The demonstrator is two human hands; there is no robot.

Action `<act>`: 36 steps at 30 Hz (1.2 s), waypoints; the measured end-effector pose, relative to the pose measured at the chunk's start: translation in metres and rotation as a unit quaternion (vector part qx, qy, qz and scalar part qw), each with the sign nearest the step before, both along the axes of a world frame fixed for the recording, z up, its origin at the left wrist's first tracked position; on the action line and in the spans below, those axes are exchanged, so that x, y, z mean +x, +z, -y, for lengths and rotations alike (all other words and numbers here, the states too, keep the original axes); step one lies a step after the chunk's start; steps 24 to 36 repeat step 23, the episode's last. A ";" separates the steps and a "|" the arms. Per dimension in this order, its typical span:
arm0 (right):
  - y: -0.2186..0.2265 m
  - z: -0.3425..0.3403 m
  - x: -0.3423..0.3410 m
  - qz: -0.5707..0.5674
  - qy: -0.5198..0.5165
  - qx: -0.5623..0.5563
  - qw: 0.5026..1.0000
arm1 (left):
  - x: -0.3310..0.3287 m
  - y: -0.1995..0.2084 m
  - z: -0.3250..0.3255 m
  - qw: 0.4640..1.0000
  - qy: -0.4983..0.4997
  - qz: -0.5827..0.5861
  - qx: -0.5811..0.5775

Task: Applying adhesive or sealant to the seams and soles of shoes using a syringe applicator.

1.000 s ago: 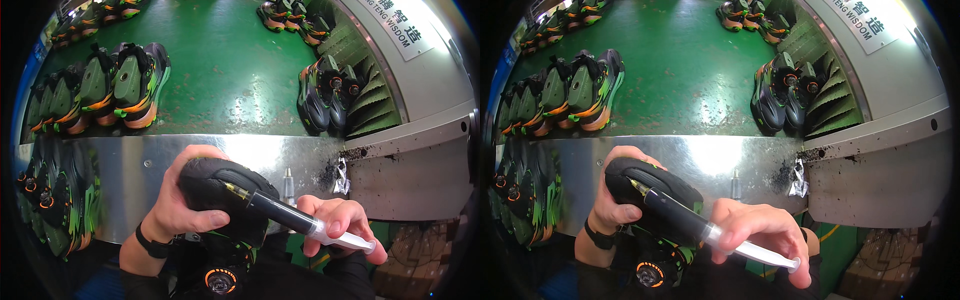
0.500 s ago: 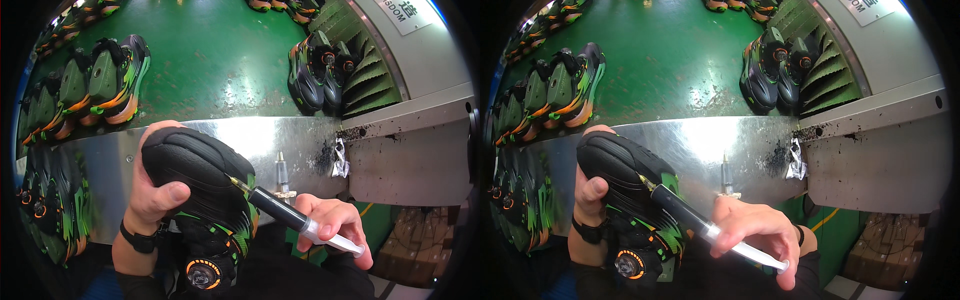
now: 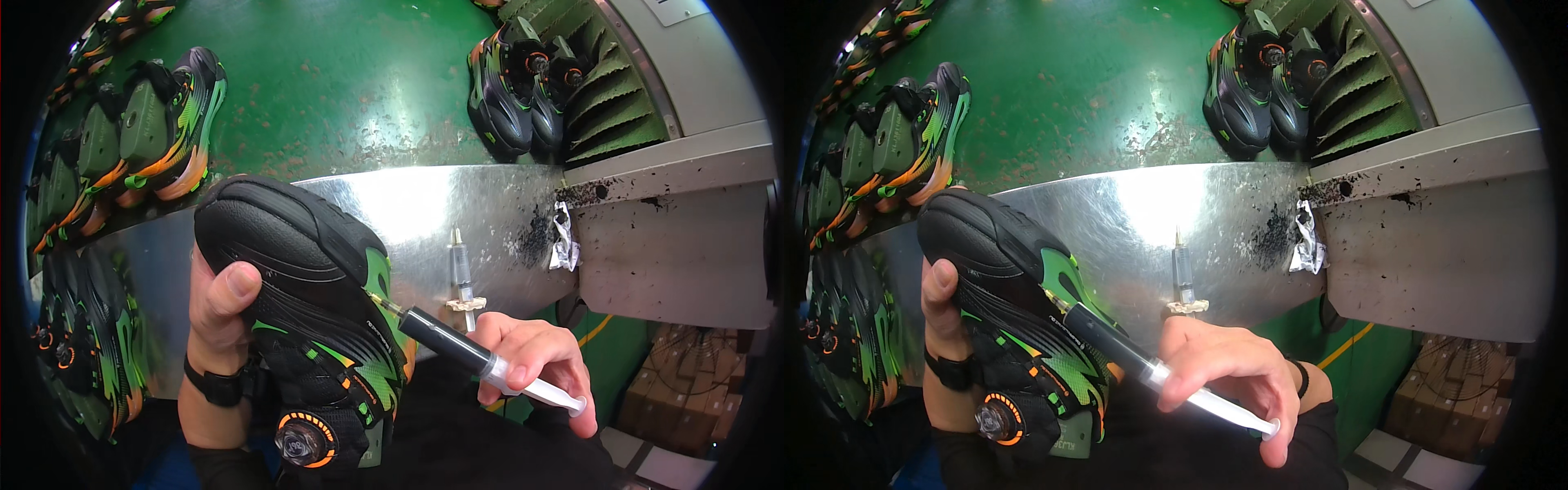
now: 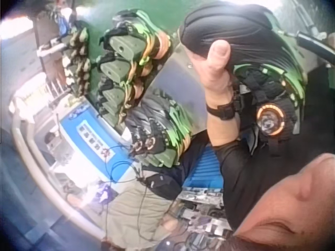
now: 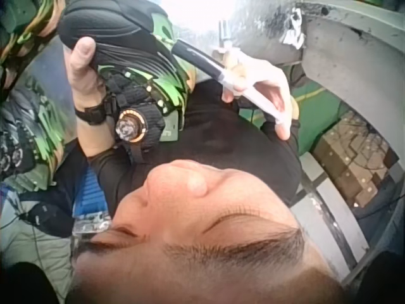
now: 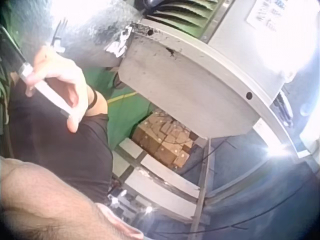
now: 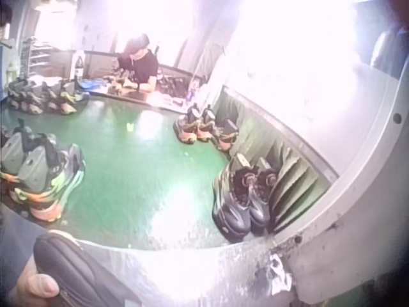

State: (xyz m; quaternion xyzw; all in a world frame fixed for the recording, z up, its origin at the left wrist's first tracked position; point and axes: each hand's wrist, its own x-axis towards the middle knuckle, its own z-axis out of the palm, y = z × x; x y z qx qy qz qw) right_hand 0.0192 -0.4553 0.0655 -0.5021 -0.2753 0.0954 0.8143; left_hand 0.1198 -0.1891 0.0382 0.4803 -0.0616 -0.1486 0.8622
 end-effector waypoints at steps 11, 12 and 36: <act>-0.003 0.068 -0.024 0.063 -0.114 -0.070 0.989 | -0.018 -0.019 -0.051 0.995 0.062 -0.049 0.059; -0.008 0.078 -0.034 0.018 -0.155 -0.116 0.981 | -0.033 -0.015 -0.066 0.992 0.064 -0.049 0.096; -0.040 0.104 -0.106 -0.150 -0.273 -0.321 0.895 | -0.194 -0.042 -0.081 0.898 -0.063 -0.432 0.043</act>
